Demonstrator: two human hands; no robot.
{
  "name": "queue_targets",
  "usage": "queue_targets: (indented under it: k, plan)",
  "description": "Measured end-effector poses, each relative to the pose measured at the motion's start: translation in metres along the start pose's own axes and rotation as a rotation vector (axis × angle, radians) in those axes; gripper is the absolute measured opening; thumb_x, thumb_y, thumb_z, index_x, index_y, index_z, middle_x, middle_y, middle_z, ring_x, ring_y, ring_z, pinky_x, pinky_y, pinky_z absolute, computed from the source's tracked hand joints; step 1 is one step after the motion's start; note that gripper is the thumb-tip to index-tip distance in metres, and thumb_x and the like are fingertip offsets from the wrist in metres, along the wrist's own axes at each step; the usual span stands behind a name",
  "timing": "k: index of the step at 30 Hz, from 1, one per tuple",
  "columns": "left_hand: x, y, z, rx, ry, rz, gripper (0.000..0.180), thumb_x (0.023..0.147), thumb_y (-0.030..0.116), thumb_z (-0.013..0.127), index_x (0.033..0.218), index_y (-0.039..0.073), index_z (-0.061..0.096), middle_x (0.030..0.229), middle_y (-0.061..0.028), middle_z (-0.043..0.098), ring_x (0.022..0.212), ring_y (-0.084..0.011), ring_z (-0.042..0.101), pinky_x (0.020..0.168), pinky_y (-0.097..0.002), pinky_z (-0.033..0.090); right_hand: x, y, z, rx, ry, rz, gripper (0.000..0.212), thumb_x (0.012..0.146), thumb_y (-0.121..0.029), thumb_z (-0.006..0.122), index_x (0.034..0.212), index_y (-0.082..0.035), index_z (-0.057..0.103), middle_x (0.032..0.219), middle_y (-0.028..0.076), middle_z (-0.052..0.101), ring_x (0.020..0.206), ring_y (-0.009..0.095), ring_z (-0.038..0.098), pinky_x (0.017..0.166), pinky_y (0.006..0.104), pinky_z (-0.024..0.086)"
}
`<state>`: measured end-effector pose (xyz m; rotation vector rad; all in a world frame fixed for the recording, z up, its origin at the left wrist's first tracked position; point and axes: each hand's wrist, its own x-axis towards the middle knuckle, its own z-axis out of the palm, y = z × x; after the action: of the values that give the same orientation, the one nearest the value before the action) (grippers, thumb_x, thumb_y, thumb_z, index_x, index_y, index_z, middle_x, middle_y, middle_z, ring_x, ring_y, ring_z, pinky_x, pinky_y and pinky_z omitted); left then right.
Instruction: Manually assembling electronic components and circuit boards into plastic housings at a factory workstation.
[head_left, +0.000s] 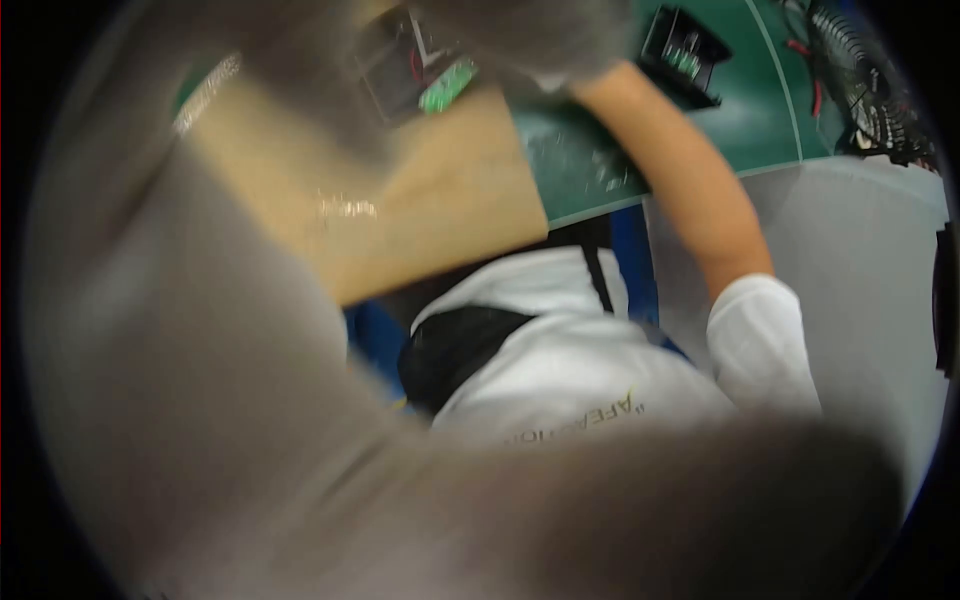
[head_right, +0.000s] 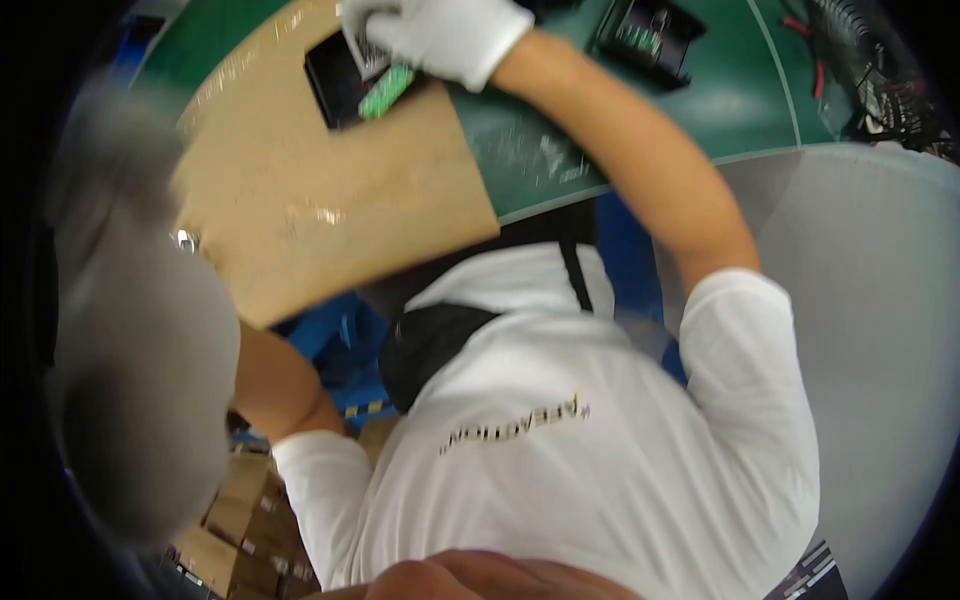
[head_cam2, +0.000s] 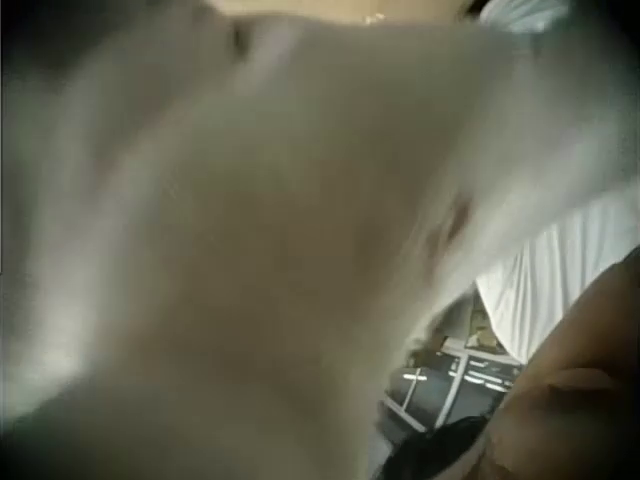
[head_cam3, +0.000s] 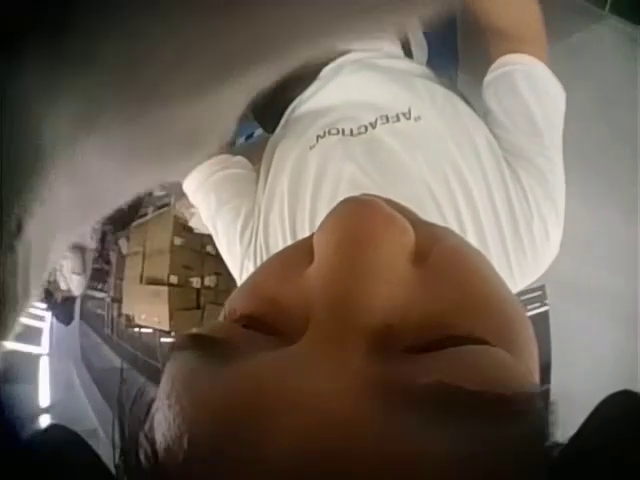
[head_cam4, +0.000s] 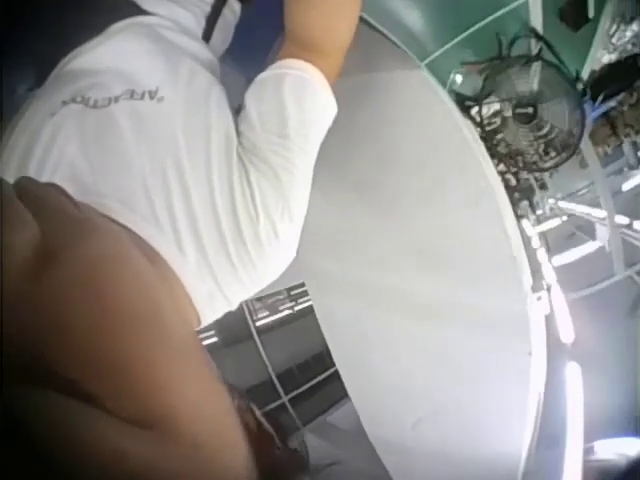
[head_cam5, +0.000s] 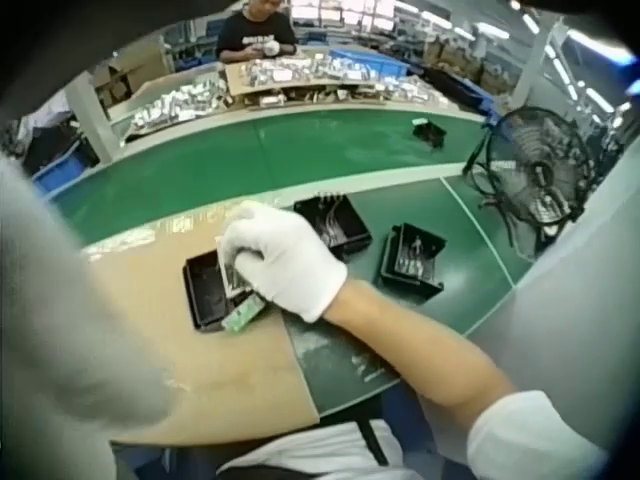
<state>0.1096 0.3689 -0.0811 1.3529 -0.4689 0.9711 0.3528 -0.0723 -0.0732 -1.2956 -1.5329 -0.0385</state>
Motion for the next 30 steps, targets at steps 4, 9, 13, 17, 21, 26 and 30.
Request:
queue_targets:
  k: [4, 9, 13, 17, 21, 26, 30]
  plan:
    - [-0.06, -0.003, 0.008, -0.076, 0.075, -0.026, 0.032, 0.1, 0.014, 0.058, 0.131, 0.007, 0.063, 0.122, -0.0075, 0.068, 0.107, -0.0238, 0.063, 0.096, -0.0406, 0.05, -0.01, -0.02, -0.002, -0.08, 0.044, -0.009, 0.026, 0.076, 0.003, 0.065, 0.098, -0.008, 0.072, 0.097, 0.006, 0.07, 0.083, 0.026, 0.064, 0.077, 0.0345, 0.053]
    - [-0.099, 0.07, 0.106, 0.013, 0.138, 0.248, 0.033, 0.1, 0.013, 0.059, 0.131, 0.007, 0.063, 0.121, -0.0072, 0.068, 0.107, -0.0234, 0.064, 0.096, -0.0397, 0.051, -0.047, -0.014, 0.003, -0.174, 0.054, 0.063, 0.017, 0.073, 0.008, 0.064, 0.08, -0.007, 0.069, 0.094, 0.007, 0.066, 0.077, 0.027, 0.062, 0.072, 0.0355, 0.052]
    - [-0.067, 0.123, 0.045, 0.269, 0.134, 0.572, 0.033, 0.099, 0.012, 0.06, 0.132, 0.007, 0.063, 0.121, -0.0069, 0.069, 0.106, -0.0229, 0.064, 0.096, -0.0389, 0.051, -0.04, -0.03, 0.027, -0.037, -0.042, 0.178, 0.017, 0.072, 0.01, 0.066, 0.08, -0.004, 0.068, 0.099, 0.008, 0.068, 0.081, 0.025, 0.064, 0.075, 0.0329, 0.052]
    - [-0.105, 0.106, 0.167, 0.289, 0.223, 0.572, 0.033, 0.099, 0.011, 0.061, 0.132, 0.007, 0.063, 0.12, -0.0066, 0.069, 0.105, -0.0226, 0.065, 0.096, -0.0382, 0.052, -0.029, -0.029, 0.024, -0.044, -0.06, 0.164, 0.017, 0.074, 0.012, 0.065, 0.081, -0.003, 0.069, 0.1, 0.007, 0.068, 0.083, 0.024, 0.065, 0.074, 0.0317, 0.052]
    - [-0.193, 0.147, 0.226, 0.338, 0.381, 0.522, 0.034, 0.099, 0.01, 0.062, 0.132, 0.006, 0.063, 0.12, -0.0063, 0.07, 0.105, -0.0221, 0.066, 0.096, -0.0373, 0.052, -0.024, -0.026, 0.011, 0.002, -0.041, 0.212, 0.019, 0.077, 0.013, 0.063, 0.085, -0.002, 0.072, 0.099, 0.006, 0.068, 0.081, 0.02, 0.064, 0.073, 0.0307, 0.052]
    - [-0.118, 0.099, 0.296, 0.369, 0.459, 0.449, 0.034, 0.098, 0.009, 0.063, 0.132, 0.006, 0.063, 0.119, -0.006, 0.07, 0.104, -0.0218, 0.067, 0.096, -0.0366, 0.053, -0.018, -0.019, 0.0, 0.112, 0.012, 0.388, 0.027, 0.079, 0.015, 0.061, 0.094, -0.003, 0.075, 0.102, 0.006, 0.07, 0.08, 0.018, 0.063, 0.075, 0.0273, 0.052]
    - [-0.018, 0.035, 0.432, 0.353, 0.432, 0.356, 0.035, 0.098, 0.007, 0.064, 0.132, 0.006, 0.062, 0.118, -0.0057, 0.071, 0.103, -0.0213, 0.067, 0.096, -0.0356, 0.053, -0.021, -0.031, -0.016, 0.261, 0.084, 0.517, 0.026, 0.08, 0.012, 0.066, 0.1, -0.003, 0.076, 0.104, 0.005, 0.07, 0.081, 0.017, 0.063, 0.076, 0.0267, 0.052]
